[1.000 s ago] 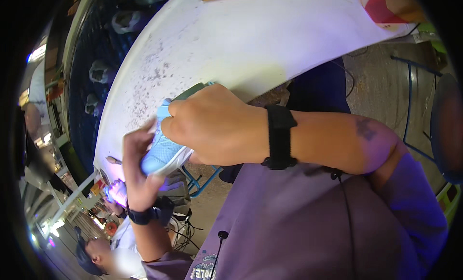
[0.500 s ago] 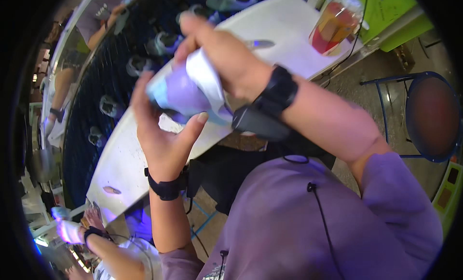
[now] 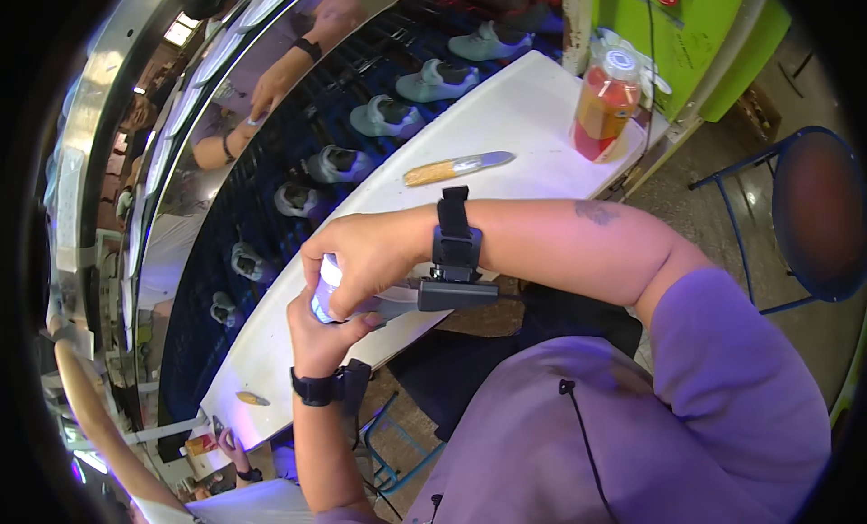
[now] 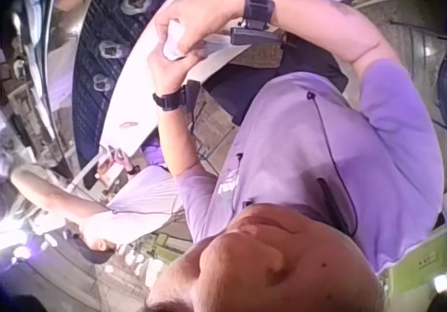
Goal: The person takes shoe uppers from a conveyor belt and inserts white insoles into them. The person handles the shoes one at a time, manipulating the opening to fit the insole, and then places the assembled shoe back onto the conveyor belt.
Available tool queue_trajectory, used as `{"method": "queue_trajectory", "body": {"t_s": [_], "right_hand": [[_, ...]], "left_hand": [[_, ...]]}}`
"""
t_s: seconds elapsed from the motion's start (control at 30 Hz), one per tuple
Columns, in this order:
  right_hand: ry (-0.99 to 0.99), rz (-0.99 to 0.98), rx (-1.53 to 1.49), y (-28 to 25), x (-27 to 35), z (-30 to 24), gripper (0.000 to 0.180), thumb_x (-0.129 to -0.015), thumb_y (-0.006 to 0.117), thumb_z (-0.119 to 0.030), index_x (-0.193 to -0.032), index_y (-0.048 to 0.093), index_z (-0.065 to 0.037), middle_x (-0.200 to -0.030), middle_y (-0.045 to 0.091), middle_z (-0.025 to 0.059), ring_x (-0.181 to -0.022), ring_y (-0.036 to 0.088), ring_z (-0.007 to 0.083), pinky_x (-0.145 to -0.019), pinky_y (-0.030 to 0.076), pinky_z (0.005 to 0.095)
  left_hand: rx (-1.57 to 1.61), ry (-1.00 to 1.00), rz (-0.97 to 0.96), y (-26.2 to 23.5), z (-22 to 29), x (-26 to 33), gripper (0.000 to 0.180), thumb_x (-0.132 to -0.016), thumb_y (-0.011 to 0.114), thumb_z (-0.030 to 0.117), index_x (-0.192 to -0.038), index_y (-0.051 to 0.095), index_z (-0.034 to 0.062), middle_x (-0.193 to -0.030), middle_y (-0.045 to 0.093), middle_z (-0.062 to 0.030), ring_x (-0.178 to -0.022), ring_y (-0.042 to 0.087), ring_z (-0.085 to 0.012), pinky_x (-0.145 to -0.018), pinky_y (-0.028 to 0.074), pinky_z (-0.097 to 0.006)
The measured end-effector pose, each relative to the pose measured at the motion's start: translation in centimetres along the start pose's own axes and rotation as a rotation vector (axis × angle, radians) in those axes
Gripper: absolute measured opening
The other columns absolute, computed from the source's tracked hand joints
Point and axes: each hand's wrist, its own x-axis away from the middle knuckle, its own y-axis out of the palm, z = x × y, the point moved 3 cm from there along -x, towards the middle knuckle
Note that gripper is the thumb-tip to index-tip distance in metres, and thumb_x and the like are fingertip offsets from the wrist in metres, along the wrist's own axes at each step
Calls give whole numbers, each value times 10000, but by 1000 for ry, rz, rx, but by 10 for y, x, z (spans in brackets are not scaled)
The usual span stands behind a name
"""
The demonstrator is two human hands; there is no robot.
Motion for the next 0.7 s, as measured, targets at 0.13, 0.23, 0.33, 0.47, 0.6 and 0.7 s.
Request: {"method": "queue_trajectory", "body": {"t_s": [0.13, 0.23, 0.33, 0.47, 0.6, 0.7], "right_hand": [[-66, 75, -87, 11, -7, 18, 412, -719, 772, -222, -1061, 655, -26, -1020, 681, 119, -908, 638, 195, -788, 506, 335], [-204, 323, -305, 9, 0, 39, 286, -739, 700, -114, -1000, 623, -24, -987, 629, 92, -969, 603, 172, -938, 465, 310], [-222, 393, -1075, 28, 6, 70, 422, -662, 541, 33, -1071, 535, -69, -961, 520, 30, -978, 560, 162, -952, 446, 321], [-231, 323, -631, 26, 5, 39, 546, -656, 545, 3, -1190, 450, -62, -1026, 462, 37, -1033, 465, 150, -995, 370, 282], [-100, 148, -379, 21, 15, 14, 699, -693, 619, -89, -1345, 369, -65, -1121, 434, 71, -1051, 444, 157, -999, 355, 289], [-63, 179, -266, 2, 31, 2, 668, -736, 590, -74, -1367, 371, -63, -1124, 435, 64, -1052, 445, 156, -995, 361, 292]], "left_hand": [[-8, -2, 91, -2, -26, 10, 531, -593, 927, 227, -982, 666, -24, -875, 711, -57, -798, 649, -117, -750, 542, -296], [219, -25, 176, -1, -48, 25, 592, -630, 907, 219, -1103, 653, -29, -963, 709, -60, -872, 658, -139, -818, 543, -308], [302, -66, 200, 1, -69, 37, 610, -639, 903, 209, -1138, 647, -31, -994, 707, -65, -903, 662, -148, -842, 541, -310], [220, -69, 190, 10, -49, 36, 618, -630, 917, 242, -1116, 650, -31, -970, 727, -91, -868, 694, -169, -816, 554, -324], [-189, -5, 127, 16, 14, 18, 588, -620, 907, 337, -990, 657, -45, -808, 720, -171, -760, 733, -269, -724, 569, -363], [-391, 22, 41, 22, 47, -4, 491, -615, 882, 262, -940, 668, -37, -779, 714, -153, -706, 712, -220, -689, 564, -342]]}}
